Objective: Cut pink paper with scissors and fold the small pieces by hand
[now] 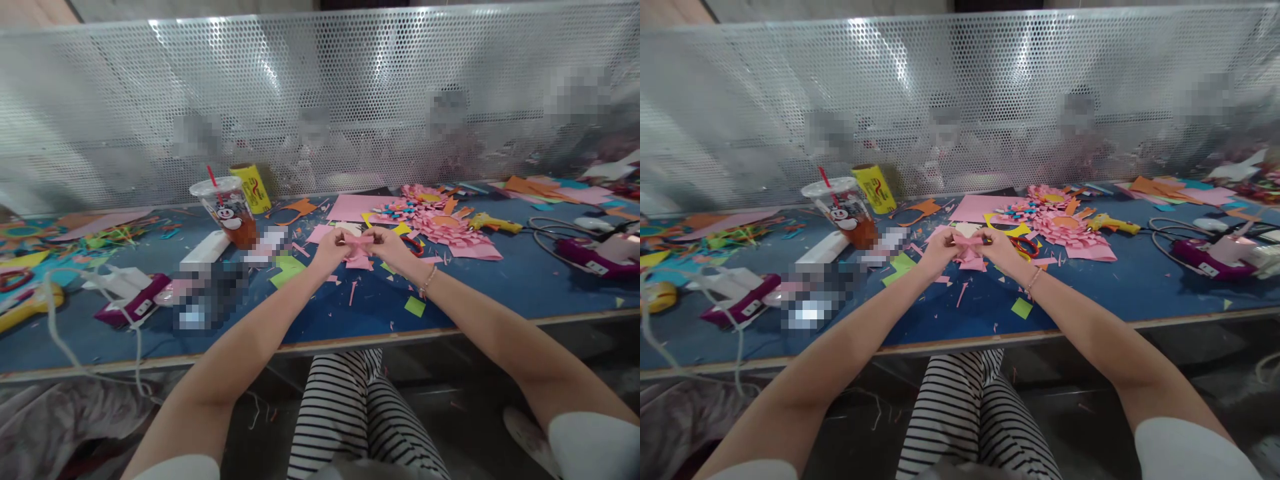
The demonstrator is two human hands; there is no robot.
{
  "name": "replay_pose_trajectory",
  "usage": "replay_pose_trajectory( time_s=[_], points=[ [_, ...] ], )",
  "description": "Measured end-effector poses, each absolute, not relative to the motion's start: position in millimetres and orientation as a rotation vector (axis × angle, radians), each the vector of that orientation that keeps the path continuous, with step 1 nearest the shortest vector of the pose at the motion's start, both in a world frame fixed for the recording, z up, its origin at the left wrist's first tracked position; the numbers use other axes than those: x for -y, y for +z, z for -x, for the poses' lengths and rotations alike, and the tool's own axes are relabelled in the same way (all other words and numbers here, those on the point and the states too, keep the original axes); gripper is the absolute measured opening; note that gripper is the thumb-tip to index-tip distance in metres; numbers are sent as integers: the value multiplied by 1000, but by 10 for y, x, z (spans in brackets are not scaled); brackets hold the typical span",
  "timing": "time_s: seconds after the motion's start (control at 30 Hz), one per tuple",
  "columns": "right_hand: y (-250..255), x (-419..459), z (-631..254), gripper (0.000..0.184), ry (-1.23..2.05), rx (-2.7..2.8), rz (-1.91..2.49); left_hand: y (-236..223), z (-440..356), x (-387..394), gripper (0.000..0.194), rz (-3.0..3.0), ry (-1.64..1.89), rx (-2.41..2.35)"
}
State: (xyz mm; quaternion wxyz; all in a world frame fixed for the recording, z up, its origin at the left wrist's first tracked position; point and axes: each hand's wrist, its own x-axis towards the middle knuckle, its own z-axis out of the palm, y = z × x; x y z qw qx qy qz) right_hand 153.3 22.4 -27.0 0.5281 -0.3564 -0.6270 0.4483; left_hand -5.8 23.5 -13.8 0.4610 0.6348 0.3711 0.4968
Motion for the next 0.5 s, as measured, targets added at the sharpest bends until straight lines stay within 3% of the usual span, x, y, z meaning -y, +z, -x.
replay_pose_trajectory(
  time_s=[0.5],
  points=[
    [-225,-178,-1495,16,1364,1239,761,-118,33,-214,17,-1310,1172,-869]
  ],
)
